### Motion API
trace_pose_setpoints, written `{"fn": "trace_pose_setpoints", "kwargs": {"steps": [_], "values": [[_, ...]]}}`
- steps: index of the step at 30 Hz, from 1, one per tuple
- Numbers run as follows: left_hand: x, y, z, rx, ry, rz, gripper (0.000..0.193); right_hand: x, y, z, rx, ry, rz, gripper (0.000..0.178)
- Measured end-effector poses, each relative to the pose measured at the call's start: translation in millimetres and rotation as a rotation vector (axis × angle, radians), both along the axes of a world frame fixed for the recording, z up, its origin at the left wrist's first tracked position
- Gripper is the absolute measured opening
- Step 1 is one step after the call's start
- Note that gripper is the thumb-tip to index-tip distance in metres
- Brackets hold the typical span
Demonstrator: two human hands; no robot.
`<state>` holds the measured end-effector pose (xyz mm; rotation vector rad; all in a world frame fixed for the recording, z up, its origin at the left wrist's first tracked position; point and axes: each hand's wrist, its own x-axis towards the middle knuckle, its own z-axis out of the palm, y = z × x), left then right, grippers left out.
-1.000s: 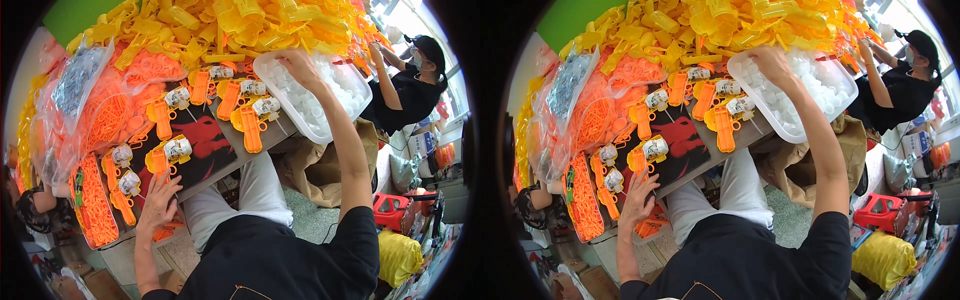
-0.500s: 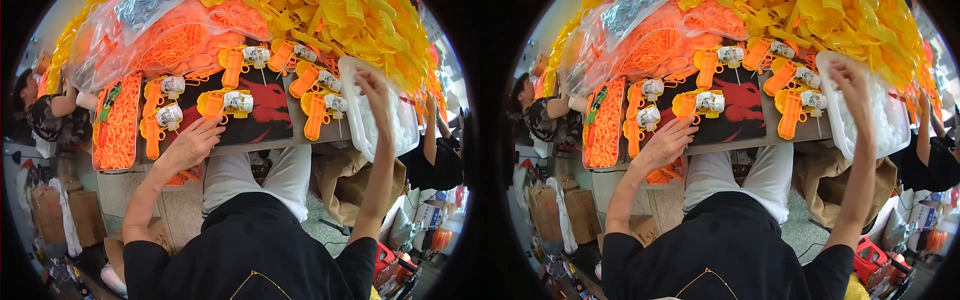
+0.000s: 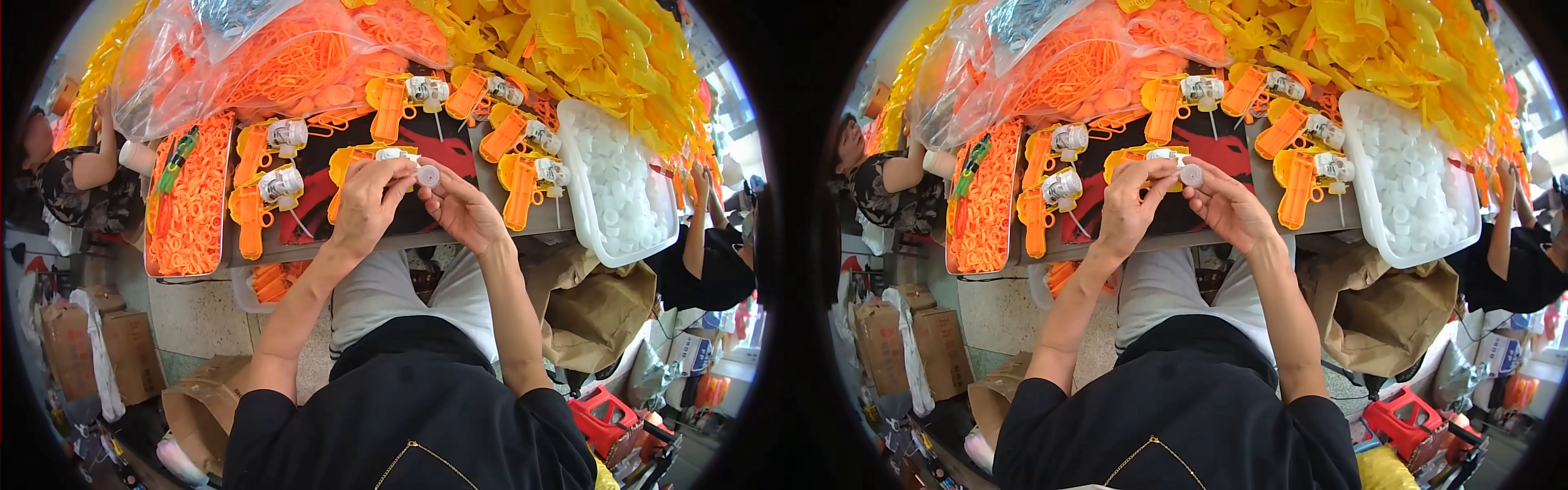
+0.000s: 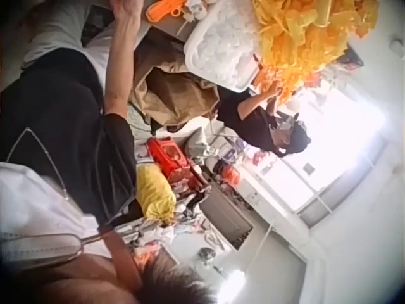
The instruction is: Assembling plastic toy bubble guns by attaching various components and applying labels at a workbench.
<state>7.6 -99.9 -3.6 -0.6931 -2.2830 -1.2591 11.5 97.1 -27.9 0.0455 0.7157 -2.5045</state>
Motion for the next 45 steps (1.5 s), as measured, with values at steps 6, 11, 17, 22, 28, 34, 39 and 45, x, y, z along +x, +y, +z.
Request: {"fn": "trace_pose_setpoints", "kwargs": {"steps": [6,11,17,22,28,34,39,45], "values": [[-5.9,-2.7,-1.5,-0.066,0.094,-0.01,0.016,0.4,2.6,-8.9,0.031,-0.003,-0.022,0.046],[-3.5,-6.3,-1.2,-0.05,0.09,0.005,0.016,4.8,0.1,-5.5,0.027,-0.013,-0.027,0.044],[0.7,-1.4,1.9,-0.031,0.082,0.019,0.015,10.5,-3.8,-6.3,0.087,0.034,-0.154,0.041],[2.6,1.1,1.4,0.007,0.0,0.028,0.014,13.8,-10.3,-5.9,0.196,0.17,-0.292,0.041],[1.8,3.0,-0.1,0.004,-0.017,0.02,0.013,15.5,-9.9,-15.1,0.335,0.288,-0.36,0.043],[1.5,4.3,-4.1,-0.055,0.009,0.007,0.013,16.2,-9.7,-17.0,0.46,0.412,-0.378,0.039],[1.0,7.1,-4.4,-0.069,-0.029,-0.005,0.014,17.0,-6.3,-16.1,0.532,0.478,-0.373,0.037],[0.5,9.8,-7.9,-0.127,0.014,-0.012,0.014,17.7,-5.5,-16.5,0.602,0.501,-0.374,0.038]]}}
